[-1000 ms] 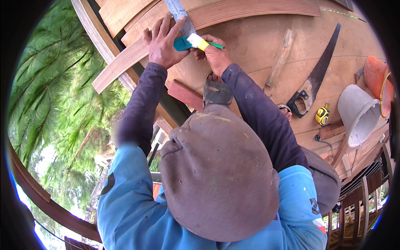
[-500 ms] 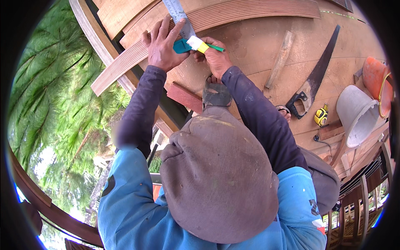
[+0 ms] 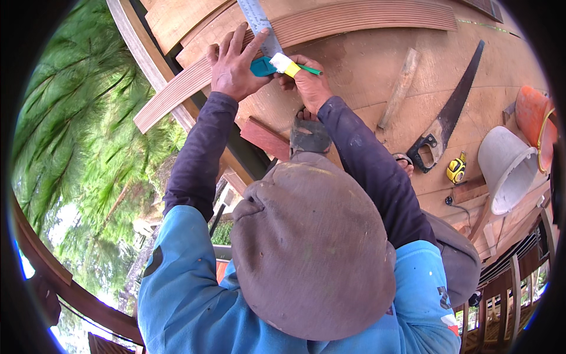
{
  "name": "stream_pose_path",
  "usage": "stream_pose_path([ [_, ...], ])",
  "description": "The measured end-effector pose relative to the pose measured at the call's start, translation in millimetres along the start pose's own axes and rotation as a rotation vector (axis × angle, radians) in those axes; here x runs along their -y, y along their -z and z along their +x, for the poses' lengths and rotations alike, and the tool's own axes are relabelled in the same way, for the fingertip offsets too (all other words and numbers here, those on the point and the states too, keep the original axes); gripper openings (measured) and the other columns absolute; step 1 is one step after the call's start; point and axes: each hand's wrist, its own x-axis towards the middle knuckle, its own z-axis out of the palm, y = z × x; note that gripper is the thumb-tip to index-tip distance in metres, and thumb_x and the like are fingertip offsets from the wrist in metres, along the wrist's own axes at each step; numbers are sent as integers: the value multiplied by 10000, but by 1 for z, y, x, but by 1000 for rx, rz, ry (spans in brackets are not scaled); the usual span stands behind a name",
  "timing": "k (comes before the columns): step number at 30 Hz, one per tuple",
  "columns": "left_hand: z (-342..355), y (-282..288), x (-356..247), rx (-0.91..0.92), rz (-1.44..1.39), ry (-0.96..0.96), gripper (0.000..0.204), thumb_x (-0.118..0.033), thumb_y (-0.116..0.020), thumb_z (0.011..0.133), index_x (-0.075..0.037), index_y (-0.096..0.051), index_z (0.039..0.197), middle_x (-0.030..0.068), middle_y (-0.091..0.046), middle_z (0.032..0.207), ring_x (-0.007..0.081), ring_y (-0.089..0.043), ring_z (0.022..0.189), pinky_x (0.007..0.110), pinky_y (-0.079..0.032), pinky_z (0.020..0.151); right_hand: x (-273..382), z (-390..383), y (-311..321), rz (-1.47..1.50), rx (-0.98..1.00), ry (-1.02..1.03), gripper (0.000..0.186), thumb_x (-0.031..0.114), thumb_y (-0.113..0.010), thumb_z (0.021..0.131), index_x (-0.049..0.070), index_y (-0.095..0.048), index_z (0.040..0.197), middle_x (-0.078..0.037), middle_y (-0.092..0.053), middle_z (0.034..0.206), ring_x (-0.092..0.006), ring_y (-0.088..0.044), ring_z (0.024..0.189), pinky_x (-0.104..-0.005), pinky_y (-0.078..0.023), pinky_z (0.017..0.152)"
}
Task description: The person measures a wooden plank with a tape measure, marks it with a pencil and square, then saws the plank with a hand saw on a wooden platform.
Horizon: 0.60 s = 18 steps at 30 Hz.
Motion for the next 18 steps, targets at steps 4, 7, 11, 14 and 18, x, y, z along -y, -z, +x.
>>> stream_pose_path([
  [4, -1, 0, -2, 5, 3, 12, 1024, -461, -926, 572, -387, -518, 1509, 104, -459, 1532, 355, -438, 1414, 670, -236, 1136, 5, -3, -3, -29, -22, -4, 107, 113, -640, 1013, 40, -685, 1075, -80, -745, 873, -116, -692, 710, -271, -566, 620],
  [7, -2, -2, -1, -4, -21, 17, 1022, -435, -928, 566, -381, -526, 1504, 102, -465, 1520, 352, -437, 1416, 676, -225, 1143, 7, -5, -5, -32, -30, -10, 102, 110, -649, 1005, 40, -686, 1069, -75, -744, 870, -116, -691, 710, -270, -564, 622],
  [11, -1, -3, -2, -15, -38, 14, 1004, -425, -923, 569, -371, -538, 1495, 102, -471, 1511, 349, -434, 1420, 684, -212, 1150, 1, 0, 0, 5, -13, -6, 114, 124, -668, 997, 39, -687, 1071, -76, -744, 875, -118, -691, 715, -267, -562, 627],
  [14, -2, -3, 0, -12, -47, 8, 1001, -429, -918, 571, -367, -538, 1495, 100, -466, 1524, 346, -430, 1426, 685, -212, 1150, 0, -1, -1, 6, -8, 6, 119, 130, -672, 996, 37, -684, 1071, -80, -744, 881, -119, -691, 717, -265, -562, 627],
  [18, -2, -3, -1, -27, -37, 1, 998, -459, -912, 578, -362, -538, 1497, 99, -455, 1547, 338, -428, 1429, 673, -213, 1145, -5, 0, 0, 29, 5, 14, 121, 123, -662, 1004, 31, -679, 1081, -85, -744, 886, -120, -693, 722, -268, -567, 630],
])
